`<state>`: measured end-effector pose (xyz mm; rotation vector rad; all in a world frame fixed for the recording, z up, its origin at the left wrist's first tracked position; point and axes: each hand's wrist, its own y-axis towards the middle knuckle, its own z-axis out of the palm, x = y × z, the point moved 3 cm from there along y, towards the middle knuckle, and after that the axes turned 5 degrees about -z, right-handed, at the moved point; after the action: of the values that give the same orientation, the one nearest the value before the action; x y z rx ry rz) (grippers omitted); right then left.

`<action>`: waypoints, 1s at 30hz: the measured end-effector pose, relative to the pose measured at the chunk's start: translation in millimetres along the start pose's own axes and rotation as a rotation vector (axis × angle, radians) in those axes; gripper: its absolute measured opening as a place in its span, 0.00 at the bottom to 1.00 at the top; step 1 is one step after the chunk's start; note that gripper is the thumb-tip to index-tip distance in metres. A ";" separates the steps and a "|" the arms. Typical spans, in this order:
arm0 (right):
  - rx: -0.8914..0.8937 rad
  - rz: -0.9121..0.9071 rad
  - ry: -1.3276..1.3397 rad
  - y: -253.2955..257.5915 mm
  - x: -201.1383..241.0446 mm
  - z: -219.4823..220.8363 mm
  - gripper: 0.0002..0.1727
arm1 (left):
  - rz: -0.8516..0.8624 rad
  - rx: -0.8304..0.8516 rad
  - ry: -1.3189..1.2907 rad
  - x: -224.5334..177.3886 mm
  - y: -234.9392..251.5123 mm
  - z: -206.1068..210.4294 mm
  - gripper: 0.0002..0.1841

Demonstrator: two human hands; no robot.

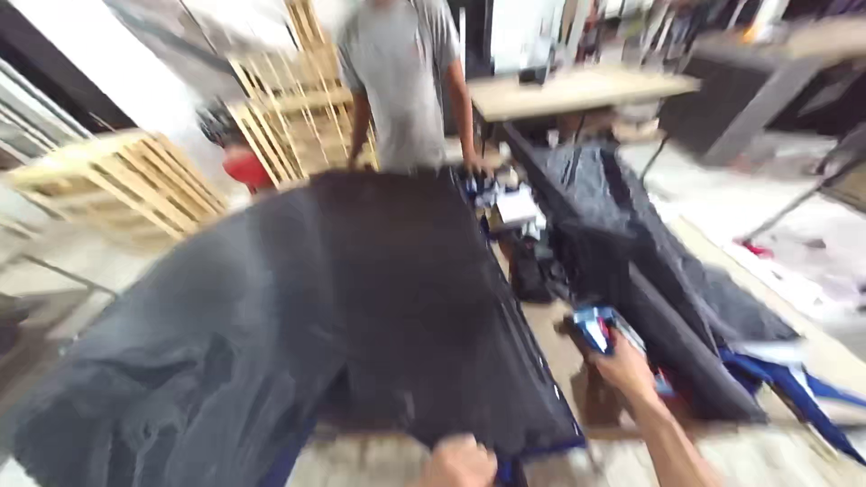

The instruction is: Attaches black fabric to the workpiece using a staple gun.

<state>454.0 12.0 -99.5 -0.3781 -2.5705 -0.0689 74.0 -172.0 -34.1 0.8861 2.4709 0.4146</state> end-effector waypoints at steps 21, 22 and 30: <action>0.210 -0.095 0.168 -319.9 139.0 -64.2 0.15 | 0.020 0.148 -0.112 1.1 -22.0 -4.1 0.11; 0.204 -0.099 0.182 -322.0 140.3 -64.3 0.15 | 0.017 0.146 -0.114 2.2 -26.3 -6.8 0.11; 0.070 -0.007 0.421 -335.3 143.1 -76.0 0.24 | 0.042 0.111 -0.181 10.3 -36.1 -15.6 0.13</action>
<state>281.2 -282.8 48.4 -0.2917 -2.1519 -0.0541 40.3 -194.0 -39.9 0.9767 2.3308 0.2028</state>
